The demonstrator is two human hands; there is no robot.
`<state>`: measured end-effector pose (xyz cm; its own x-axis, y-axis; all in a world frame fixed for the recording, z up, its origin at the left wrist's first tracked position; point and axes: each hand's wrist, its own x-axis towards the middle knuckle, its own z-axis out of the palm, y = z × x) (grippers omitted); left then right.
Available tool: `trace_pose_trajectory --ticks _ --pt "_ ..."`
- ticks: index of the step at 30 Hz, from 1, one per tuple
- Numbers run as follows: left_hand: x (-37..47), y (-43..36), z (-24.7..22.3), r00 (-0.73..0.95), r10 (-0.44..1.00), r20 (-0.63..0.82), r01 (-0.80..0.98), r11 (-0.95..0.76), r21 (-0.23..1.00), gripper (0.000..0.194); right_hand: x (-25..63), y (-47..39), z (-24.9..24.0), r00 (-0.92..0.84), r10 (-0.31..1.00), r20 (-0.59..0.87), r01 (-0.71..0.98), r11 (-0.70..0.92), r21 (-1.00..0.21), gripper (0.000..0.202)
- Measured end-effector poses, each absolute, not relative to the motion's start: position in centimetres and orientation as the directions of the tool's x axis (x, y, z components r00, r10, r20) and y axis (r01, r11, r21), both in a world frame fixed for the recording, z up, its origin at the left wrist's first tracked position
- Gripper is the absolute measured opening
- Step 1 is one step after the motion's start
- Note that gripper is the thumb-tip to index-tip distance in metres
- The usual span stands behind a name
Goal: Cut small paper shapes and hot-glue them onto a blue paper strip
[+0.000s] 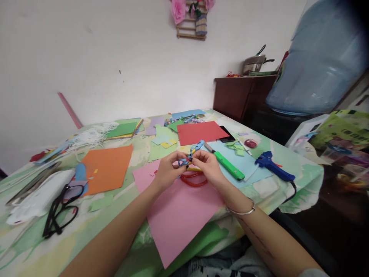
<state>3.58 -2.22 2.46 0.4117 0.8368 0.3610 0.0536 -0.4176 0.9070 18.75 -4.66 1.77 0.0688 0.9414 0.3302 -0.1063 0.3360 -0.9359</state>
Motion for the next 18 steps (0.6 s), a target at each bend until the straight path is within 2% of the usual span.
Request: trace_pose_trajectory --ticks 18 --pt "3.63 -2.18 1.92 0.376 0.831 0.41 0.072 -0.468 0.881 0.01 18.7 -4.36 1.43 0.082 0.932 0.352 -0.108 0.359 -0.927 0.017"
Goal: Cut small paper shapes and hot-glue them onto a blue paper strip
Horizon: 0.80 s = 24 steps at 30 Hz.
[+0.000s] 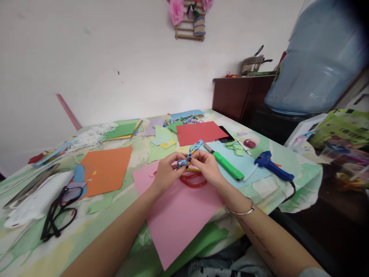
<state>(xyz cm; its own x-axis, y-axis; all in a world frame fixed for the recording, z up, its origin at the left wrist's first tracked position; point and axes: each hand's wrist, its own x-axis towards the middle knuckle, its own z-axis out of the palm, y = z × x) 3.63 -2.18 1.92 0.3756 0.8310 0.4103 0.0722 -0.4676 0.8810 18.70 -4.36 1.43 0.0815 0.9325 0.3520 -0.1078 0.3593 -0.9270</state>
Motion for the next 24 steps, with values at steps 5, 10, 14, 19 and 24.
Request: trace_pose_trajectory --ticks 5,10,14,19,24 --pt "3.64 -2.25 1.81 0.36 0.828 0.43 0.067 -0.482 0.873 0.009 18.69 -4.28 1.4 0.082 0.93 0.359 -0.105 0.366 -0.925 0.018" --pt "3.7 -2.41 2.0 0.352 0.807 0.475 0.002 -0.508 0.861 0.008 18.59 -4.47 1.61 0.081 0.929 0.36 -0.099 0.367 -0.925 0.017" --pt "3.9 -2.37 2.0 0.315 0.815 0.486 -0.007 -0.51 0.86 0.008 18.59 -4.6 1.7 0.07 0.932 0.355 -0.094 0.36 -0.928 0.018" --pt "4.02 -2.34 1.92 0.291 0.831 0.475 -0.01 -0.494 0.87 0.006 18.62 -4.49 1.59 0.072 0.936 0.345 -0.092 0.351 -0.932 0.019" --pt "4.01 -2.4 2.01 0.288 0.823 0.49 0.001 -0.512 0.859 0.005 18.66 -4.53 1.68 0.069 0.937 0.341 -0.104 0.347 -0.932 0.015"
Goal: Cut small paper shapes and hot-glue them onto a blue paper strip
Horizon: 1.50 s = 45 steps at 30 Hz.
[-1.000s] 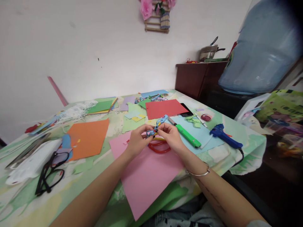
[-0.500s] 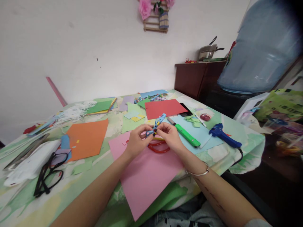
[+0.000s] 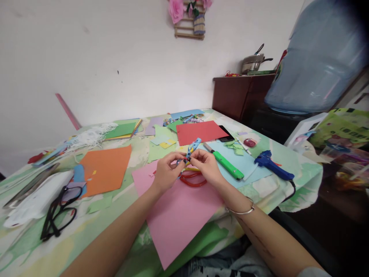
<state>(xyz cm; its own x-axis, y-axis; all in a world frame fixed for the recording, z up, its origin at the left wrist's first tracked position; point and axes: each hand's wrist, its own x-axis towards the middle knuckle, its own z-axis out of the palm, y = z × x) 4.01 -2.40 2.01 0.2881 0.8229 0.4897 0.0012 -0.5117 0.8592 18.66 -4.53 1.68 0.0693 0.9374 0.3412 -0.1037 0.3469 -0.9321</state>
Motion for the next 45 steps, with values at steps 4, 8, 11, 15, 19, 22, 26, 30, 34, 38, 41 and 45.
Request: trace_pose_trajectory --ticks 4,8,11,15,19,22,26,30,34,38,41,45 --pt "4.0 -2.4 2.0 0.277 0.82 0.5 0.014 -0.524 0.852 0.005 18.7 -4.8 2.0 0.054 0.938 0.344 -0.125 0.348 -0.929 0.01" --pt "4.0 -2.4 2.0 0.264 0.818 0.512 0.039 -0.539 0.841 0.004 18.8 -4.9 2.2 0.046 0.937 0.347 -0.133 0.35 -0.927 0.009" --pt "4.0 -2.3 1.9 0.251 0.819 0.516 0.057 -0.545 0.837 0.004 18.7 -4.9 2.2 0.044 0.936 0.348 -0.129 0.351 -0.927 0.01" --pt "4.0 -2.3 1.9 0.232 0.819 0.525 0.063 -0.551 0.832 0.003 18.6 -4.7 1.9 0.044 0.939 0.341 -0.124 0.343 -0.931 0.01" --pt "4.0 -2.3 1.9 0.223 0.82 0.528 0.072 -0.554 0.829 0.003 18.6 -4.6 1.8 0.032 0.94 0.34 -0.121 0.341 -0.932 0.01" --pt "4.0 -2.3 2.0 0.22 0.815 0.536 0.076 -0.562 0.823 0.003 18.6 -4.6 1.7 0.028 0.937 0.349 -0.112 0.35 -0.93 0.009" --pt "4.0 -2.4 1.9 0.225 0.803 0.552 0.078 -0.58 0.811 0.003 18.6 -4.6 1.6 0.035 0.929 0.369 -0.085 0.371 -0.925 0.009" --pt "4.0 -2.4 1.8 0.231 0.786 0.574 0.1 -0.606 0.79 0.004 18.6 -4.5 1.4 0.057 0.922 0.382 -0.053 0.385 -0.921 0.009" --pt "4.0 -2.4 1.8 0.237 0.763 0.601 0.117 -0.637 0.762 0.005 18.6 -4.4 1.3 0.069 0.918 0.391 -0.02 0.393 -0.919 0.009" --pt "4.0 -2.4 1.9 0.243 0.757 0.607 0.122 -0.644 0.755 0.005 18.6 -4.4 1.2 0.07 0.916 0.396 -0.006 0.397 -0.918 0.009" --pt "4.0 -2.5 2.0 0.244 0.757 0.606 0.117 -0.644 0.756 0.004 18.6 -4.4 1.2 0.068 0.915 0.398 -0.008 0.4 -0.917 0.009" --pt "3.9 -2.7 2.3 0.266 0.756 0.598 0.076 -0.635 0.768 0.007 18.6 -4.6 1.5 0.068 0.915 0.399 -0.03 0.401 -0.915 0.008"
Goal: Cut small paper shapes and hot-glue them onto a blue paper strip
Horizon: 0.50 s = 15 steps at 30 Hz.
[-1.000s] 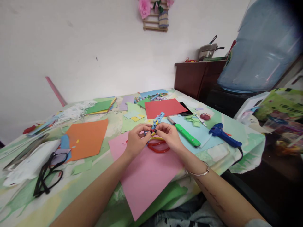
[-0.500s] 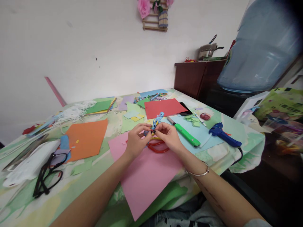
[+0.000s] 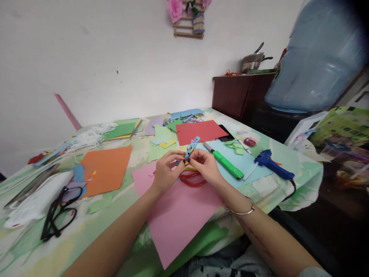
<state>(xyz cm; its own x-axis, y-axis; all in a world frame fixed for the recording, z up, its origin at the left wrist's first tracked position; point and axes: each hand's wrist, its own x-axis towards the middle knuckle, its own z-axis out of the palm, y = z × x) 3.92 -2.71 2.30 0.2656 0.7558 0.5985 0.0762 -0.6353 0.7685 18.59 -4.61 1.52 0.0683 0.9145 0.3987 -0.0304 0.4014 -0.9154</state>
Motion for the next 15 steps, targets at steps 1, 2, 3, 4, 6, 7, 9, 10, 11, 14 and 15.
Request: trace_pose_trajectory --ticks 1,2,3,4,6,7,9,10,11,14,15 --pt "3.89 -2.77 2.37 0.269 0.755 0.598 0.071 -0.634 0.77 0.008 18.6 -4.68 1.59 0.067 0.915 0.397 -0.038 0.4 -0.916 0.008" --pt "3.88 -2.82 2.44 0.269 0.755 0.598 0.07 -0.635 0.769 0.009 18.61 -4.74 1.65 0.064 0.916 0.396 -0.046 0.399 -0.916 0.008" --pt "3.87 -2.86 2.5 0.267 0.756 0.598 0.075 -0.635 0.769 0.01 18.63 -4.78 1.69 0.06 0.917 0.394 -0.052 0.397 -0.916 0.007" --pt "3.86 -2.88 2.54 0.262 0.758 0.597 0.084 -0.635 0.768 0.01 18.66 -4.81 1.71 0.056 0.918 0.393 -0.057 0.396 -0.916 0.007" --pt "3.87 -2.89 2.56 0.251 0.763 0.595 0.102 -0.632 0.768 0.011 18.71 -4.82 1.7 0.05 0.918 0.393 -0.063 0.396 -0.916 0.006" --pt "3.88 -2.87 2.55 0.25 0.766 0.592 0.106 -0.63 0.77 0.012 18.74 -4.81 1.68 0.047 0.918 0.394 -0.065 0.396 -0.916 0.006" --pt "3.9 -2.82 2.47 0.251 0.766 0.592 0.1 -0.629 0.771 0.011 18.76 -4.79 1.64 0.043 0.919 0.392 -0.071 0.394 -0.916 0.006" --pt "3.9 -2.8 2.43 0.252 0.764 0.594 0.093 -0.63 0.771 0.011 18.76 -4.79 1.63 0.041 0.92 0.39 -0.074 0.392 -0.917 0.006" --pt "3.89 -2.77 2.39 0.253 0.763 0.595 0.088 -0.63 0.771 0.01 18.74 -4.8 1.62 0.04 0.921 0.388 -0.079 0.39 -0.918 0.006" --pt "3.87 -2.73 2.34 0.253 0.761 0.597 0.08 -0.632 0.771 0.01 18.68 -4.83 1.64 0.04 0.923 0.382 -0.091 0.384 -0.919 0.006" --pt "3.87 -2.74 2.35 0.254 0.761 0.597 0.079 -0.632 0.771 0.009 18.66 -4.84 1.66 0.042 0.923 0.382 -0.093 0.384 -0.919 0.006"
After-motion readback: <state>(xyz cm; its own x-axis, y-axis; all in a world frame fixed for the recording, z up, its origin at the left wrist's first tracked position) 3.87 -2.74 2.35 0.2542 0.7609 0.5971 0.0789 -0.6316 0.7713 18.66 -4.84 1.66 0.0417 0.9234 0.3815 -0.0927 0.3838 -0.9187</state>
